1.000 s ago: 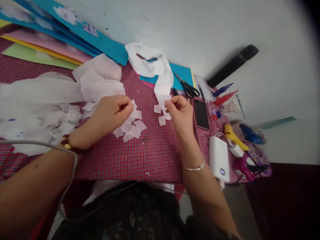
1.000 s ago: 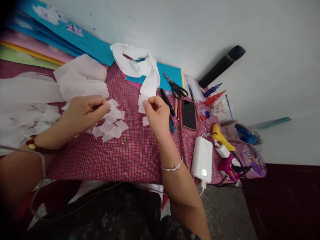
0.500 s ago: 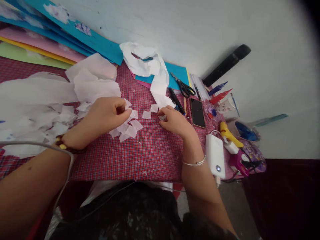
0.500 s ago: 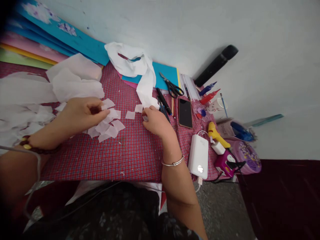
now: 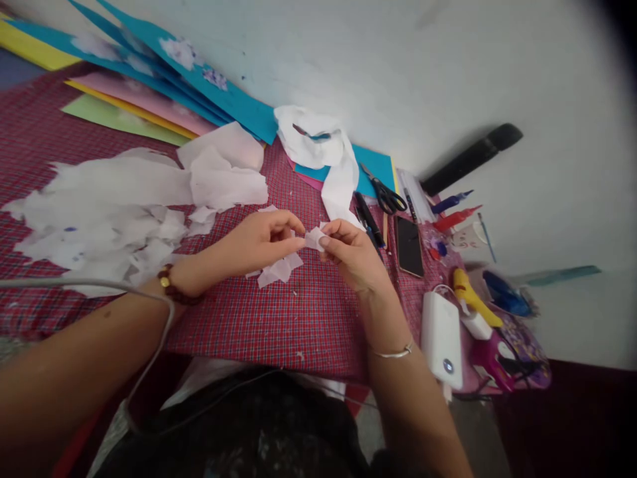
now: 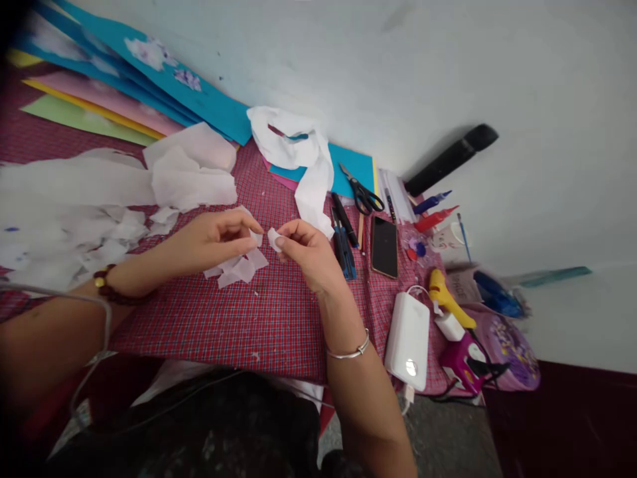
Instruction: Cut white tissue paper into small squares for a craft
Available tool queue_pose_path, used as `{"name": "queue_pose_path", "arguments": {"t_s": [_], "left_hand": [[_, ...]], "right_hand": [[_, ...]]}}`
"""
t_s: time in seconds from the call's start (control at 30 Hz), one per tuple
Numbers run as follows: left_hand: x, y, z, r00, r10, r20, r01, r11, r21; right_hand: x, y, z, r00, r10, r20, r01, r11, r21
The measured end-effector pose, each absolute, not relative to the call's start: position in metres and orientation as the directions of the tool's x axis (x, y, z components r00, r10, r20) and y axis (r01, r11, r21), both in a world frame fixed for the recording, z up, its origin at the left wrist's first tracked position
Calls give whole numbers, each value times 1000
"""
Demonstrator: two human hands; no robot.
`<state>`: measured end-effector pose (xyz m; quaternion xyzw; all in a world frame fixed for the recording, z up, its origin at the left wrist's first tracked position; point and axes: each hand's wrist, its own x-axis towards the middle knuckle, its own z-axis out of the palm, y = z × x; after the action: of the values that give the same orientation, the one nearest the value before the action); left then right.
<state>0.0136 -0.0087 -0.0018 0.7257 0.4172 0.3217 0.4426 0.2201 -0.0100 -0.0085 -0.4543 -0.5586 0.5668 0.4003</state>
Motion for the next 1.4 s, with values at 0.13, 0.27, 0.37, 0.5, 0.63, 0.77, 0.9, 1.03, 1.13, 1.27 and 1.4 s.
{"name": "queue_pose_path", "arguments": {"t_s": [0.13, 0.27, 0.37, 0.5, 0.63, 0.77, 0.9, 1.03, 1.13, 1.27, 1.4], "left_hand": [[17, -8, -5, 487, 868, 100, 272, -260, 927], [17, -7, -6, 459, 882, 106, 295, -264, 918], [15, -7, -4, 456, 883, 110, 325, -281, 903], [12, -5, -5, 440, 891, 109, 374, -293, 880], [7, 0, -5, 400, 909, 116, 489, -319, 812], [4, 2, -2, 370, 923, 103, 574, -314, 756], [3, 3, -2, 360, 929, 89, 601, -304, 739], [2, 3, -5, 376, 922, 86, 614, -317, 723], [2, 4, -7, 377, 922, 93, 615, -324, 718], [5, 1, -8, 365, 922, 131, 524, -320, 790], [10, -4, -10, 387, 907, 166, 412, -331, 849]], "right_hand": [[210, -15, -8, -312, 945, -96, -8, -104, -995], [207, -16, -11, -325, 942, -81, -36, -98, -995], [207, -15, -12, -305, 951, -51, 7, -52, -999], [220, -8, -12, -147, 983, 108, 183, 134, -974], [242, 4, -17, -95, 966, 240, 612, 247, -751], [251, 11, -26, -259, 938, 228, 811, 340, -476], [245, 16, -34, -264, 943, 202, 870, 323, -371], [242, 22, -38, -230, 950, 210, 890, 293, -351], [242, 24, -39, -146, 962, 230, 858, 239, -455], [235, 17, -37, 12, 986, 164, 574, 128, -809], [216, 2, -29, -72, 996, 56, 231, 71, -970]]}}
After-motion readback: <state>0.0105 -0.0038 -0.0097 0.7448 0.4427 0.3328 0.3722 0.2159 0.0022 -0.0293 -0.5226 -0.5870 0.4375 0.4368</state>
